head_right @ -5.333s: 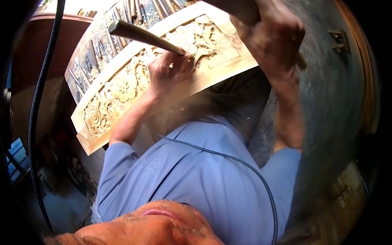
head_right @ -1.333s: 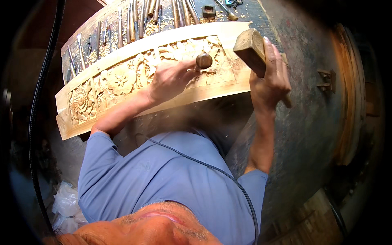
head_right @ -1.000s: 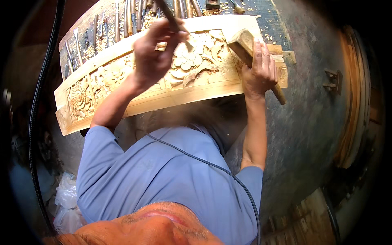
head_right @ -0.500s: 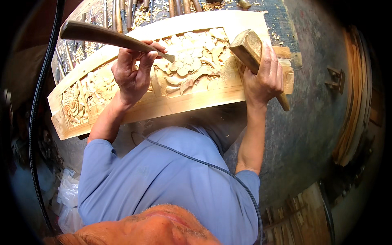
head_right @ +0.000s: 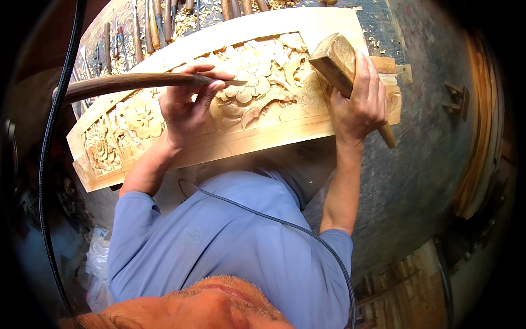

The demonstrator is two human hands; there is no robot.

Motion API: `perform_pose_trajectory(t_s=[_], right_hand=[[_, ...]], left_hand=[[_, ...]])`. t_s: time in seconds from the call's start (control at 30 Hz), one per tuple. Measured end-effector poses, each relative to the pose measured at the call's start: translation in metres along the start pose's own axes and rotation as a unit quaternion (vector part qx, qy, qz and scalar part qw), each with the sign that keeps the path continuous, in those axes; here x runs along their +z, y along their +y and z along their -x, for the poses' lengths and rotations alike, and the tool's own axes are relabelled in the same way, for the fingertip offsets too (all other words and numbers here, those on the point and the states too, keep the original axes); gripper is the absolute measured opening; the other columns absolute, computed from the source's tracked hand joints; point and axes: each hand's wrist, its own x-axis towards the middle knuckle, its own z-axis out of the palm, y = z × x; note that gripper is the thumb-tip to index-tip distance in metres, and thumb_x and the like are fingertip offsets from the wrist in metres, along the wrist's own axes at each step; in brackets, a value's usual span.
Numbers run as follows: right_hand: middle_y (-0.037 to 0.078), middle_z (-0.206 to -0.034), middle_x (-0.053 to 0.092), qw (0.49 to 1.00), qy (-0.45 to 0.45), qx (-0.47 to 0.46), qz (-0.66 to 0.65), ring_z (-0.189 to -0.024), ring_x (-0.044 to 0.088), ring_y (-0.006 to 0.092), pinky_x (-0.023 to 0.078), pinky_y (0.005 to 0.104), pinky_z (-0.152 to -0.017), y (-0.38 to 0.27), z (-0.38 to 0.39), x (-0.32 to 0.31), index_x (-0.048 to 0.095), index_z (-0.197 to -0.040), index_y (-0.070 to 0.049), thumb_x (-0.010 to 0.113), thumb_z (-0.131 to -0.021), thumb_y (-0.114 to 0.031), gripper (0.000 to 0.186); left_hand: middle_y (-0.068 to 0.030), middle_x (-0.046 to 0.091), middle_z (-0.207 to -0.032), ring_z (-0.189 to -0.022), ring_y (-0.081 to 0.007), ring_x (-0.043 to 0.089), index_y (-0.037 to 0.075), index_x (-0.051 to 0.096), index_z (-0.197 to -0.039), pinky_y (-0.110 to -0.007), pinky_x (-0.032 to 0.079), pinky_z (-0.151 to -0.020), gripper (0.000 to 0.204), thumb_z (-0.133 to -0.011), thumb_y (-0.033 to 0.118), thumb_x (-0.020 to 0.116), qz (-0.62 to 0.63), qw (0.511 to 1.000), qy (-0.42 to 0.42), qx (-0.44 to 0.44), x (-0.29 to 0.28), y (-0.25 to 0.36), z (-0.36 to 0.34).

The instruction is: The person carves intricate floral designs into a wooden panel using various chisels and a wooden mallet. They switch between different chisels from the workbench to refine the details of the flowers and leaves.

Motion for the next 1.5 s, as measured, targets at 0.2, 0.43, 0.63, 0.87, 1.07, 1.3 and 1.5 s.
perform_pose_trajectory(t_s=[0.2,0.43,0.63,0.87,1.07,1.3,1.5], right_hand=[[0.006,-0.127,0.078,1.0,0.025,-0.006,-0.012,-0.101,0.075,0.0316,0.06,0.0428,-0.087,0.005,0.003,0.007,0.069,-0.14,-0.015,0.082,-0.074,-0.002,0.069],[0.008,-0.126,0.078,1.0,0.01,-0.003,-0.021,-0.108,0.076,0.0332,0.059,0.0434,-0.092,0.003,0.001,0.005,0.07,-0.14,-0.014,0.083,-0.08,-0.003,0.062],[0.008,-0.127,0.078,1.0,0.013,0.004,-0.023,-0.107,0.077,0.0328,0.06,0.0429,-0.092,0.006,0.004,0.003,0.07,-0.14,-0.014,0.083,-0.078,-0.003,0.064],[0.003,-0.127,0.077,0.999,0.032,0.002,-0.028,-0.104,0.076,0.0273,0.06,0.04,-0.089,0.009,0.006,0.01,0.07,-0.139,-0.019,0.084,-0.068,-0.002,0.074],[0.001,-0.129,0.077,0.999,0.03,0.001,-0.02,-0.101,0.075,0.027,0.061,0.0389,-0.089,0.008,0.005,0.007,0.069,-0.14,-0.02,0.085,-0.068,-0.004,0.076],[0.005,-0.127,0.078,0.998,0.018,-0.014,-0.067,-0.103,0.077,0.0289,0.062,0.0389,-0.089,0.009,-0.007,-0.011,0.07,-0.142,-0.018,0.087,-0.073,-0.007,0.072],[0.019,-0.124,0.075,0.878,0.171,0.18,-0.409,-0.101,0.076,0.0245,0.062,0.0378,-0.095,-0.004,-0.083,-0.135,0.067,-0.13,0.008,0.086,-0.086,-0.014,0.052]], left_hand=[[-0.0101,0.079,-0.096,-0.079,-0.0203,0.077,0.0,0.066,-0.114,-0.033,0.062,-0.068,0.023,-0.095,0.0,0.08,-0.011,0.996,-0.078,0.03,0.016,0.006,0.006],[-0.0103,0.08,-0.095,-0.077,-0.0189,0.074,0.0,0.073,-0.103,-0.032,0.059,-0.066,0.012,-0.094,-0.005,0.078,-0.068,0.991,-0.095,0.058,0.017,0.015,0.003],[-0.0096,0.078,-0.093,-0.074,-0.0247,0.075,0.004,0.066,-0.108,-0.036,0.058,-0.064,0.021,-0.093,-0.001,0.08,-0.085,0.984,-0.11,0.113,0.02,0.007,0.001],[-0.0105,0.08,-0.095,-0.075,-0.0171,0.076,-0.001,0.074,-0.109,-0.03,0.06,-0.066,0.012,-0.098,0.0,0.078,-0.094,0.985,-0.12,0.082,0.019,0.017,0.001],[-0.0101,0.079,-0.093,-0.076,-0.0202,0.076,0.001,0.07,-0.108,-0.033,0.06,-0.066,0.014,-0.097,0.001,0.079,-0.075,0.989,-0.1,0.078,0.022,0.013,0.006],[-0.0098,0.077,-0.085,-0.069,-0.0247,0.076,0.004,0.071,-0.101,-0.037,0.06,-0.063,0.013,-0.094,0.005,0.082,-0.173,0.968,-0.115,0.142,0.029,0.017,0.003],[-0.0106,0.068,-0.075,-0.064,-0.0249,0.072,0.006,0.067,-0.11,-0.04,0.058,-0.054,0.015,-0.099,0.014,0.074,-0.196,0.955,-0.105,0.197,0.035,0.022,0.001]])
